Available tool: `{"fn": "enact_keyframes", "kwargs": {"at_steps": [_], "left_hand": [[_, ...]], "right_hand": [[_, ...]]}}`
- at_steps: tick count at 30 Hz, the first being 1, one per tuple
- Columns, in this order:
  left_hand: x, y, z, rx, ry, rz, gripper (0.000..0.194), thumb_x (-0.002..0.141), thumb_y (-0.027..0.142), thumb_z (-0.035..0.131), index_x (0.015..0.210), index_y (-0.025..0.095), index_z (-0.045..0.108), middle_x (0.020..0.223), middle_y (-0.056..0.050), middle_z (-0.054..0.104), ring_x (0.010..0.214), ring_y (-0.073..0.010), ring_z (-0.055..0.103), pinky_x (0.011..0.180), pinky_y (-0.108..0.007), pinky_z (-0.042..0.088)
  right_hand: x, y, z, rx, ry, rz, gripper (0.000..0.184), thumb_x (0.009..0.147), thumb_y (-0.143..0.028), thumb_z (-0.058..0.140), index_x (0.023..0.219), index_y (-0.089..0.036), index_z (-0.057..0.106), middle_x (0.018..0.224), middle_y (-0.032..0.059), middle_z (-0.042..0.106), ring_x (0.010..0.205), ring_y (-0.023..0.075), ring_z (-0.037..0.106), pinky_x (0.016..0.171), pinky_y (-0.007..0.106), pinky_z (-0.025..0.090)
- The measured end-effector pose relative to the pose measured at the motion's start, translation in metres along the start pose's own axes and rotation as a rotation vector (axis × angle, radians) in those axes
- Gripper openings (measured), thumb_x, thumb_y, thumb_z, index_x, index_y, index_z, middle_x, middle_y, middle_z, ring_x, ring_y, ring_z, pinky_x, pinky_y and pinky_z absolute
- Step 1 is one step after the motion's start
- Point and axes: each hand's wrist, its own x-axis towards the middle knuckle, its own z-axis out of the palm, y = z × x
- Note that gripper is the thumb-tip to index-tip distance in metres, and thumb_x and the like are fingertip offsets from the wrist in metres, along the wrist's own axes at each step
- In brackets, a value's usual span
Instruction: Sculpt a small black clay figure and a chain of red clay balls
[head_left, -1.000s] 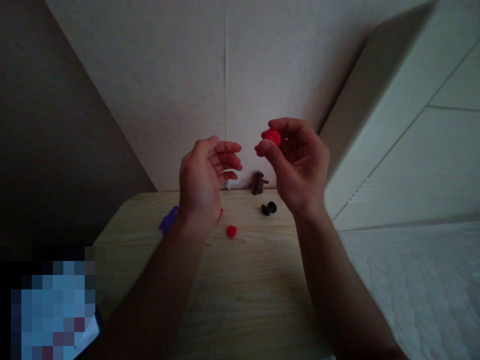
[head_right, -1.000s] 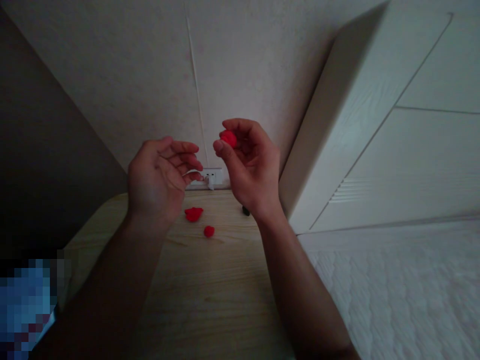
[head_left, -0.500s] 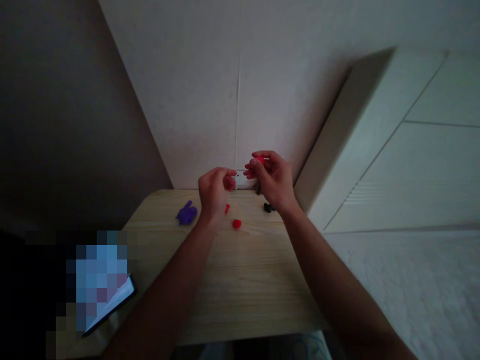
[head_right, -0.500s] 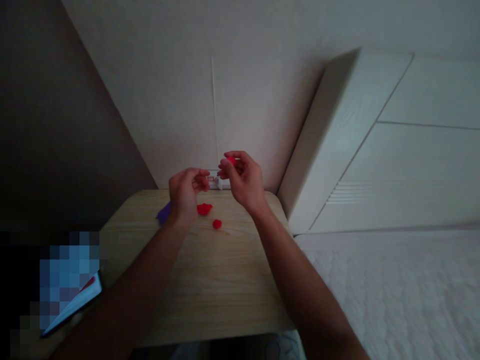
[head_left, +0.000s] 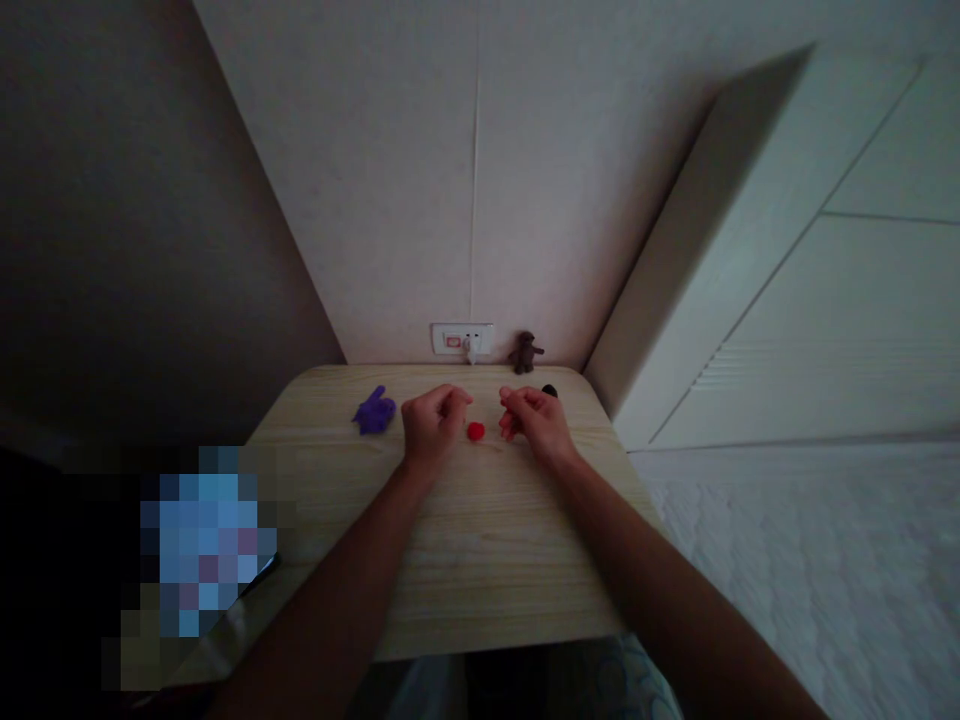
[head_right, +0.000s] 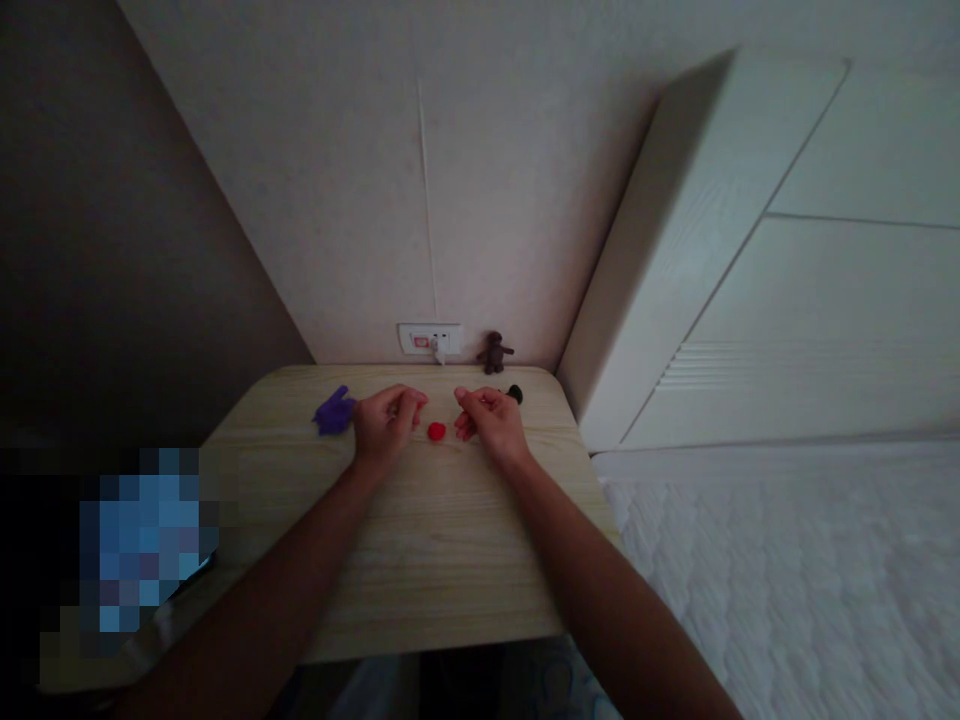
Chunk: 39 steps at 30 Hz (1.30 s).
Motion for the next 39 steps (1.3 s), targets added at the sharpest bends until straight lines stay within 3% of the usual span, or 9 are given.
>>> {"fn": "enact_keyframes", "kwargs": {"at_steps": [3,8,11,14,22,28,30,35,39], "left_hand": [[0.000,-0.004,0.000,0.056,0.002,0.030,0.034,0.092,0.037,0.054,0.073,0.018,0.075,0.056,0.000,0.063,0.053,-0.0141,0.057,0.056,-0.026,0.041],[0.001,-0.004,0.001,0.095,-0.010,0.041,0.034,0.091,0.037,0.053,0.071,0.018,0.074,0.052,0.001,0.058,0.050,-0.0135,0.053,0.054,-0.027,0.038],[0.000,-0.004,0.001,0.100,-0.023,0.059,0.033,0.090,0.035,0.053,0.071,0.018,0.074,0.052,0.001,0.059,0.050,-0.0132,0.053,0.055,-0.027,0.038],[0.000,-0.006,0.001,0.094,-0.014,0.052,0.032,0.091,0.035,0.054,0.072,0.018,0.075,0.052,0.001,0.058,0.050,-0.0134,0.054,0.055,-0.027,0.038],[0.002,-0.016,0.000,0.053,0.008,0.012,0.032,0.092,0.035,0.056,0.074,0.018,0.075,0.056,0.000,0.062,0.053,-0.0141,0.057,0.056,-0.027,0.041],[0.003,-0.015,0.000,0.061,0.004,0.013,0.032,0.093,0.035,0.055,0.074,0.018,0.075,0.058,0.000,0.064,0.054,-0.0144,0.058,0.057,-0.027,0.042],[0.003,-0.014,0.000,0.056,0.008,0.012,0.032,0.093,0.035,0.055,0.075,0.018,0.076,0.062,-0.001,0.068,0.055,-0.0144,0.060,0.058,-0.027,0.043],[0.004,-0.012,0.000,0.063,0.004,0.000,0.032,0.092,0.036,0.055,0.074,0.018,0.075,0.059,-0.001,0.066,0.055,-0.0150,0.059,0.059,-0.028,0.043],[0.004,-0.010,-0.001,0.068,0.000,-0.020,0.032,0.091,0.036,0.055,0.073,0.019,0.075,0.058,-0.001,0.065,0.054,-0.0152,0.058,0.058,-0.028,0.042]], "right_hand": [[0.005,0.006,-0.006,0.126,0.001,0.036,0.045,0.067,-0.057,0.091,0.079,-0.018,0.071,0.060,-0.0006,0.069,0.046,0.0111,0.057,0.046,0.025,0.045],[0.008,0.012,-0.015,0.258,-0.079,0.092,0.049,0.067,-0.044,0.094,0.107,-0.020,0.078,0.092,0.0038,0.080,0.072,0.0129,0.069,0.071,0.027,0.057],[0.009,0.013,-0.016,0.214,-0.102,0.052,0.051,0.065,-0.040,0.096,0.109,-0.022,0.079,0.104,0.0054,0.081,0.079,0.0132,0.071,0.083,0.030,0.058],[0.008,0.012,-0.015,0.146,-0.077,0.029,0.051,0.060,-0.041,0.099,0.103,-0.022,0.081,0.100,0.0058,0.083,0.082,0.0160,0.073,0.088,0.034,0.058],[0.001,0.008,-0.012,0.036,0.000,-0.042,0.037,0.047,-0.030,0.103,0.074,-0.022,0.078,0.076,0.0005,0.078,0.069,0.0144,0.067,0.074,0.032,0.056],[0.000,0.010,-0.011,-0.060,-0.069,-0.062,0.039,0.068,-0.046,0.092,0.099,-0.023,0.084,0.093,0.0053,0.081,0.072,0.0159,0.066,0.074,0.034,0.055],[0.001,0.011,-0.010,-0.024,-0.082,-0.065,0.042,0.073,-0.052,0.088,0.102,-0.023,0.082,0.088,0.0038,0.078,0.067,0.0150,0.064,0.067,0.032,0.053],[0.004,0.011,-0.010,0.113,-0.041,0.011,0.047,0.077,-0.067,0.078,0.079,-0.021,0.069,0.054,-0.0069,0.047,0.044,0.0095,0.043,0.042,0.024,0.032],[0.001,0.009,-0.010,0.070,0.026,0.090,0.052,0.081,-0.070,0.072,0.067,-0.024,0.053,0.047,-0.0115,0.027,0.037,0.0075,0.025,0.036,0.024,0.018]]}}
